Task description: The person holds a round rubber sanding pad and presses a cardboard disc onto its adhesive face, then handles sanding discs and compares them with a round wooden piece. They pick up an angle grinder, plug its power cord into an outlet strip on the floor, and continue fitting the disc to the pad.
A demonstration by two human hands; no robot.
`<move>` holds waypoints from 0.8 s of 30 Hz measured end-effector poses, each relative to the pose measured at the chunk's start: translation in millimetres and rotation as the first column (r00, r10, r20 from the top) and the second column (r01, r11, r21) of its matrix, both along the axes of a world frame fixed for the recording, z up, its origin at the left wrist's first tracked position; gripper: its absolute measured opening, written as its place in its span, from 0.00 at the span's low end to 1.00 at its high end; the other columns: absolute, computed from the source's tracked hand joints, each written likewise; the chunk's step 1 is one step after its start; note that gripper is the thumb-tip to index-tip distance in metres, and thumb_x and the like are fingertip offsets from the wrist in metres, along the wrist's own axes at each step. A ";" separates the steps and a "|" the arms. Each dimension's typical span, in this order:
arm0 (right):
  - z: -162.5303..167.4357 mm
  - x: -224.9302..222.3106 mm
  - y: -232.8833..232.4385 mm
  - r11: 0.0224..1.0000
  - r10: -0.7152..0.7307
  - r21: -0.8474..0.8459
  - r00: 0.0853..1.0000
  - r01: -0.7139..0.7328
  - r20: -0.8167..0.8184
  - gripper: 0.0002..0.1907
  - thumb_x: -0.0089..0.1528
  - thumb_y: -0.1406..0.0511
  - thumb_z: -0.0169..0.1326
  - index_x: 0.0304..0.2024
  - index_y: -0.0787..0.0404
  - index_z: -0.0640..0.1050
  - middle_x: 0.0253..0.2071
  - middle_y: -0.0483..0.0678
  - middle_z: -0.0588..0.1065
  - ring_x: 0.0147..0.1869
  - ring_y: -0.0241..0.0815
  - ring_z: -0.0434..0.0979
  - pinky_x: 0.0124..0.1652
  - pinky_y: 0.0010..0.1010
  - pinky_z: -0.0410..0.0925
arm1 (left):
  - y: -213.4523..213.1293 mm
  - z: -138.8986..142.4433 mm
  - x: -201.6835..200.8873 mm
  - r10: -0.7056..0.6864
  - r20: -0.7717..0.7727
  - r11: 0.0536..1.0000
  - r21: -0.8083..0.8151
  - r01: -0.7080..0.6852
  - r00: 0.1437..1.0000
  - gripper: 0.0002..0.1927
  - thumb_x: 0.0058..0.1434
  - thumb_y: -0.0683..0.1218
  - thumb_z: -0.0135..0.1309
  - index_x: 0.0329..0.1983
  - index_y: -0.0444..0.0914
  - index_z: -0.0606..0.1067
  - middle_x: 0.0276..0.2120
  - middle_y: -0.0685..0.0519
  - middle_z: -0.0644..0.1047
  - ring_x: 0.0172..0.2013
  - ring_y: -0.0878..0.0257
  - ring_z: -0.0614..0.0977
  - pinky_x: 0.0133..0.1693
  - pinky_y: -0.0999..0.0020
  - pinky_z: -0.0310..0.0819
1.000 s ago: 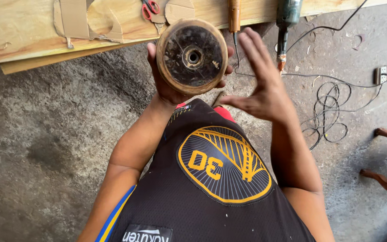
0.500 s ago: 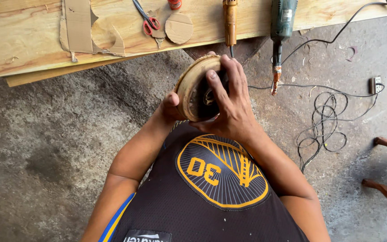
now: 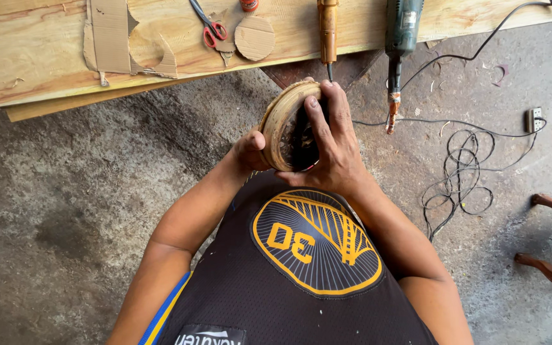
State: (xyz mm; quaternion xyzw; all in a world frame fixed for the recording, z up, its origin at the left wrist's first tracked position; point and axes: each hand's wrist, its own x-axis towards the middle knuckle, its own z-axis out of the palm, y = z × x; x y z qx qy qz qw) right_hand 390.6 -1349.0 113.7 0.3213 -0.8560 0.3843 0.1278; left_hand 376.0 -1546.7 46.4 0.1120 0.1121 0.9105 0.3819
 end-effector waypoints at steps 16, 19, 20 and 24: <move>-8.1 -7.1 25.4 0.933 0.022 -0.334 0.903 0.136 0.430 0.59 0.53 0.51 0.70 0.77 0.65 0.53 0.74 0.63 0.60 0.79 0.58 0.60 0.73 0.52 0.61 | -7.0 -1.6 -7.1 0.043 -0.036 0.997 -0.058 -0.045 0.998 0.59 0.58 0.77 0.54 0.80 0.37 0.52 0.74 0.41 0.62 0.73 0.49 0.67 0.74 0.48 0.61; -24.0 -1.2 42.4 0.735 0.295 -0.593 0.633 0.328 0.716 0.40 0.63 0.62 0.67 0.71 0.72 0.64 0.65 0.59 0.72 0.69 0.48 0.73 0.66 0.41 0.70 | -7.6 -9.5 -3.8 0.046 0.121 0.997 -0.068 -0.038 0.992 0.54 0.64 0.77 0.43 0.77 0.33 0.58 0.71 0.39 0.68 0.70 0.48 0.71 0.71 0.48 0.64; -30.8 -1.0 47.1 0.655 0.401 -0.643 0.538 0.397 0.741 0.33 0.65 0.66 0.67 0.68 0.75 0.70 0.60 0.58 0.77 0.64 0.45 0.77 0.63 0.38 0.72 | -4.1 -13.1 -6.7 0.030 0.215 0.994 -0.109 -0.006 0.976 0.52 0.67 0.76 0.40 0.77 0.32 0.59 0.69 0.39 0.70 0.69 0.48 0.72 0.70 0.48 0.66; -46.1 1.0 61.0 0.563 0.338 -0.661 0.591 0.497 0.732 0.27 0.66 0.68 0.66 0.62 0.76 0.72 0.51 0.54 0.79 0.53 0.43 0.79 0.54 0.35 0.74 | -13.0 -13.1 -3.5 0.289 -0.024 0.924 -0.255 -0.286 0.957 0.41 0.74 0.69 0.44 0.70 0.28 0.67 0.62 0.40 0.77 0.62 0.50 0.79 0.63 0.49 0.74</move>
